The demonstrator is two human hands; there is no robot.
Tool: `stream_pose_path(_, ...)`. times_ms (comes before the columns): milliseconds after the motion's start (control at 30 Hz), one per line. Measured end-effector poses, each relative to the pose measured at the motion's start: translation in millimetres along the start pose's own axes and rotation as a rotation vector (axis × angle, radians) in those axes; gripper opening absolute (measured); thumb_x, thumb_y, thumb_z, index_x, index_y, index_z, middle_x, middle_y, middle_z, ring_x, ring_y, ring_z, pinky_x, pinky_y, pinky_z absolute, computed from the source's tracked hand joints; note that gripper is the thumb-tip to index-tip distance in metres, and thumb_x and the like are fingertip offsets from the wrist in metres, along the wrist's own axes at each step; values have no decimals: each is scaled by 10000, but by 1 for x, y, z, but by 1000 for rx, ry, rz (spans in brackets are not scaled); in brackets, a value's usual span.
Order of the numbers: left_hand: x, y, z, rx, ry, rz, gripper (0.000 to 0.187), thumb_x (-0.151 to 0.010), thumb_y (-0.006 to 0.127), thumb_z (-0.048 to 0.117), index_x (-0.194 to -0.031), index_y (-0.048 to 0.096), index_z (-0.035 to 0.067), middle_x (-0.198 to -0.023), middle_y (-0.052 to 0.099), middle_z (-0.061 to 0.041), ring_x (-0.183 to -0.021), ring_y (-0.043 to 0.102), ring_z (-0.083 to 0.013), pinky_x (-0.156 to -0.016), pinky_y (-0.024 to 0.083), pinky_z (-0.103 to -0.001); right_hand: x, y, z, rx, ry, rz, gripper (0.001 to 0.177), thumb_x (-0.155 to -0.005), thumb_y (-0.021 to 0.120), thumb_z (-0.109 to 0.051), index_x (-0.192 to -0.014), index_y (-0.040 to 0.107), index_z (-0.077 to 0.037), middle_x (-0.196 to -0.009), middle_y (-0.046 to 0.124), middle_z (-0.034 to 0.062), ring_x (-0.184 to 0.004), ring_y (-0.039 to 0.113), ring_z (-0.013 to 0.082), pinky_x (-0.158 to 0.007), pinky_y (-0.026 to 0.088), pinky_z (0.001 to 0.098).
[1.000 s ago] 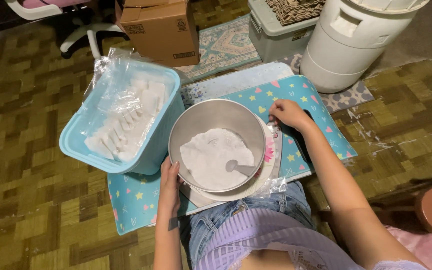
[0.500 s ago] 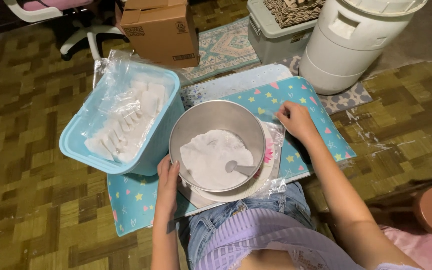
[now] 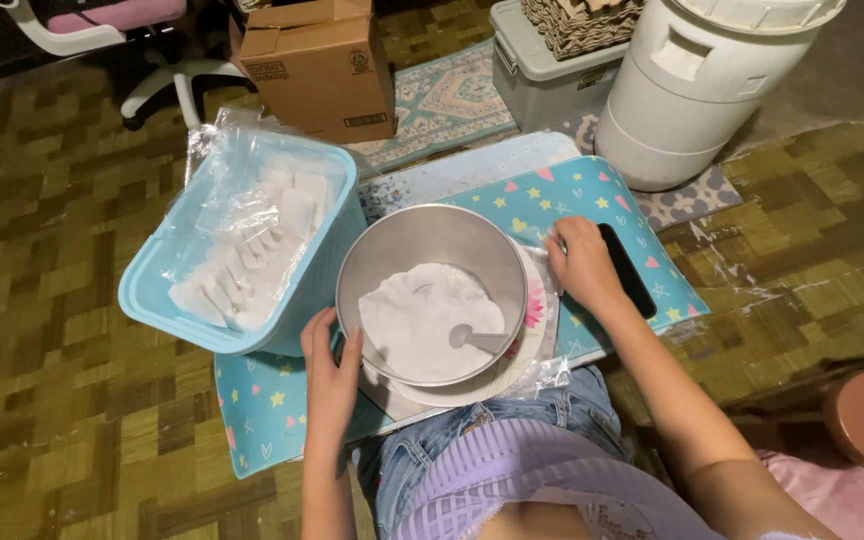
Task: The person fills small plastic sachets with a white powder from a bowl using a measuring spoon, seals the sachets by hand, and places the filled sachets into a blue container.
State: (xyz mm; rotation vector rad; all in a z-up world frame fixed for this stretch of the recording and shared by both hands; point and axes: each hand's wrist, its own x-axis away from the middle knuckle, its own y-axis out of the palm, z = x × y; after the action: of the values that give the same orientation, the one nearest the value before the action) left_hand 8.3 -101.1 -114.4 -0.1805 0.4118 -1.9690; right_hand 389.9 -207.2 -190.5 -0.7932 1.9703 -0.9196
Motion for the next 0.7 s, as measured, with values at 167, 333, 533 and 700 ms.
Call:
stream_pose_path(167, -2, -9, 81, -281, 188, 29, 675, -890, 713, 278, -1394, 428, -67, -1394, 396, -265, -1341, 412, -439, -1053, 379, -561, -44, -44, -37, -251, 108, -171, 99, -967, 637, -210, -940, 636, -115, -873, 706, 90, -932, 678, 324, -831, 528, 442)
stream_pose_path(333, -20, -11, 145, -434, 360, 76, 699, -902, 718, 248, -1430, 410, -90, -1423, 353, -308, -1358, 354, -486, -1078, 293, -623, -87, -80, -68, -348, 39, -317, 95, -990, 615, -190, -956, 622, -102, -844, 730, 133, -854, 707, 323, -796, 549, 437)
stream_pose_path(533, -79, 25, 173, -124, 614, -369, 861, -850, 792, 256, -1502, 297, -9, -1488, 347, -301, -1410, 319, -496, -1130, 278, -626, -119, -143, -103, -636, -157, -419, 100, -1028, 552, -63, -949, 585, -12, -835, 698, 157, -797, 696, 228, -767, 576, 374)
stream_pose_path(700, -129, 67, 170, 56, 683, -730, 726, -858, 787, 279, -1462, 400, 172, -1493, 485, -42, -1352, 500, -224, -1114, 407, -393, -121, -204, -145, -799, -411, -597, 114, -1037, 475, -112, -990, 501, -11, -997, 680, 147, -907, 718, 226, -846, 603, 316)
